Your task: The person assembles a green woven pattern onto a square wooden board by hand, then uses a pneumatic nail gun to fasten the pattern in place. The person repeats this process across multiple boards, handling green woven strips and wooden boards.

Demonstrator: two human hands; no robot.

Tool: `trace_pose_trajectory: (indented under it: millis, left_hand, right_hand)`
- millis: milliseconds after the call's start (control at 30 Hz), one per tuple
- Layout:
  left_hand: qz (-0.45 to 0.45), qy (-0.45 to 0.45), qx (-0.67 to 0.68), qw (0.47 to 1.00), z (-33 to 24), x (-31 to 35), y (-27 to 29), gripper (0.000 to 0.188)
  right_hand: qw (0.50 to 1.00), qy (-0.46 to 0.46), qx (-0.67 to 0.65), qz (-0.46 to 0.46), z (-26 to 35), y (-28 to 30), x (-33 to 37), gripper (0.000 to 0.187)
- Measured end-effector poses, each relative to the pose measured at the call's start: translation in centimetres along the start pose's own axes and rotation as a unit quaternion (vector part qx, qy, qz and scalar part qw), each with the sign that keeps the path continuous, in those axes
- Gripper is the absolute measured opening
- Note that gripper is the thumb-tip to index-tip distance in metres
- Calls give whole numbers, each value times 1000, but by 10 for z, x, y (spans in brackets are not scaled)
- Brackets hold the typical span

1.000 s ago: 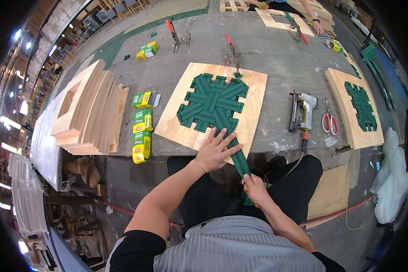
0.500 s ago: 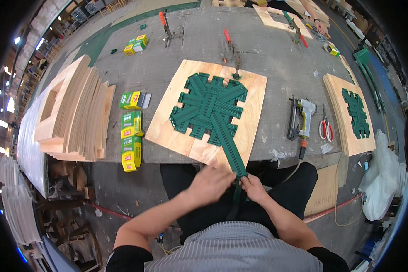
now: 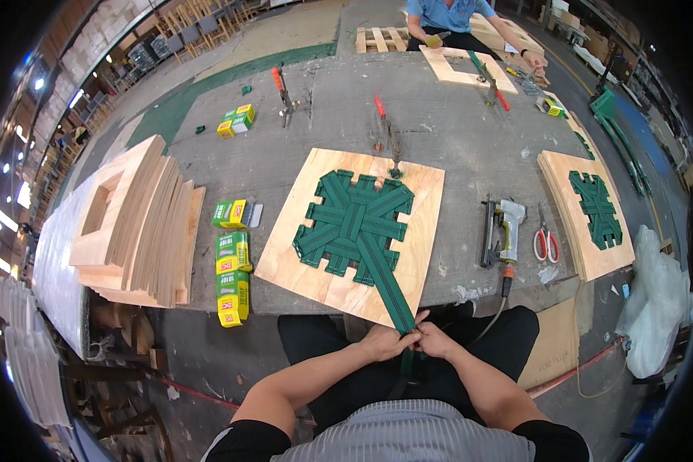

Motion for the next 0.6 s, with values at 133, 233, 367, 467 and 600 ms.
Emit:
trace_pose_trajectory:
  millis: [133,233,367,467,600]
  left_hand:
    - [45,13,-42,998,4,-13,1,48]
    - [-110,-137,-163,971,6,-15,1,45]
    - [-39,-100,-203,973,22,-18,0,43]
    - [-78,-116,-215,967,20,-16,3,42]
    - [-67,-130,-244,959,15,-27,-5,40]
  right_hand:
    - [999,38,28,21,8,-1,-2,25]
    - [925,73,349,-128,19,6,10,26]
    - [944,70,262,-187,102,41,66,25]
    - [840,139,303,-428,172,121,98,24]
    - [740,-27,372,-559,180,246,103,51]
Point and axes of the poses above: each hand's wrist, its own x-axis away from the middle knuckle, its own y-axis out of the back of the hand, z = x × y, the point moved 4 cm from there along -x, towards the middle knuckle
